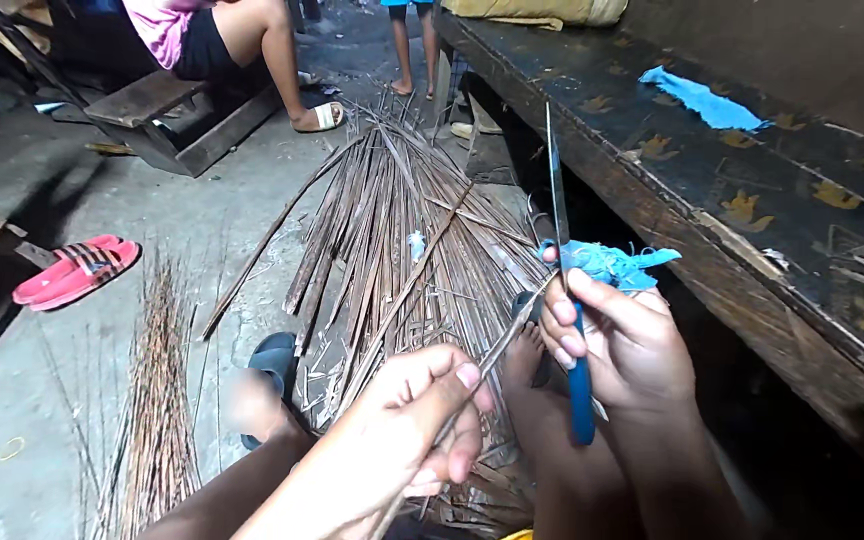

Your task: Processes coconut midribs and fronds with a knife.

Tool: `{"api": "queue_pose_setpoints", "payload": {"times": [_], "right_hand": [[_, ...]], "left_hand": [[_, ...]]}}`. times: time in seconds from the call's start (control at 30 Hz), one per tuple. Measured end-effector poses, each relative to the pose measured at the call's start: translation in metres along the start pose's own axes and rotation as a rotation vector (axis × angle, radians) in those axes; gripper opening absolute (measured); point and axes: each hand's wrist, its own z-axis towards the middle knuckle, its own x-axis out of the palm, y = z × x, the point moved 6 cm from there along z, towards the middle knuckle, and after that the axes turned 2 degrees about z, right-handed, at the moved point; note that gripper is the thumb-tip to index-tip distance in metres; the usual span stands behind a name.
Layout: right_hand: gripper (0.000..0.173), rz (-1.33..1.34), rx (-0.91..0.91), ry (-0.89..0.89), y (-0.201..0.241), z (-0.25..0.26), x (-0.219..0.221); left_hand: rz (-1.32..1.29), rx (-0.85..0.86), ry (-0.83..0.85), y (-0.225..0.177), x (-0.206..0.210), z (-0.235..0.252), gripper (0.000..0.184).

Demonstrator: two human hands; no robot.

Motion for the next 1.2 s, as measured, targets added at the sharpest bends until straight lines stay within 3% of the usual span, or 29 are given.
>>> {"api": "queue_pose_setpoints", "payload": {"times": [0.1,0.17,0.2,0.27,0.37,0.47,0.6,0.77,0.9,1.0,1.2], "right_hand": [[0.035,0.013,-0.036,-0.355,0.011,0.014,-0.043],[0.034,0.039,-0.06,-0.46,0.012,0.015,-0.061],[0.034,0.014,-0.044,-0.428,0.009,0.01,-0.056],[0.035,-0.039,0.015,-0.203,0.004,-0.004,-0.028],[0.023,-0.008,0.102,0.23,-0.005,-0.024,0.008],[0.011,0.094,0.198,0.452,-0.015,-0.033,0.023],[0.023,0.18,0.242,0.474,-0.02,-0.033,0.025],[0.019,0.181,0.197,0.374,-0.019,-0.03,0.021],[0.024,0.173,0.25,0.566,-0.019,-0.037,0.02],[0.006,0.127,0.305,0.683,-0.022,-0.044,0.023],[0.007,0.167,0.226,0.704,-0.023,-0.043,0.028]], "left_hand": [[-0.018,-0.001,-0.032,-0.002,-0.004,-0.004,0.031],[-0.024,-0.007,-0.06,-0.002,-0.007,-0.003,0.032],[-0.025,-0.018,-0.079,-0.001,-0.009,-0.001,0.032],[-0.02,-0.051,-0.112,0.002,-0.01,0.003,0.032],[0.001,-0.024,-0.118,0.0,-0.007,0.008,0.032],[0.018,0.023,-0.076,-0.003,-0.004,0.012,0.031],[0.027,0.036,-0.009,-0.002,0.005,0.014,0.028],[0.073,0.041,-0.028,-0.003,0.005,0.016,0.024],[-0.059,0.003,-0.003,-0.005,0.007,0.017,0.031],[-0.149,0.014,0.054,-0.006,0.009,0.015,0.037],[-0.211,0.018,0.13,-0.006,0.012,0.013,0.035]]}}
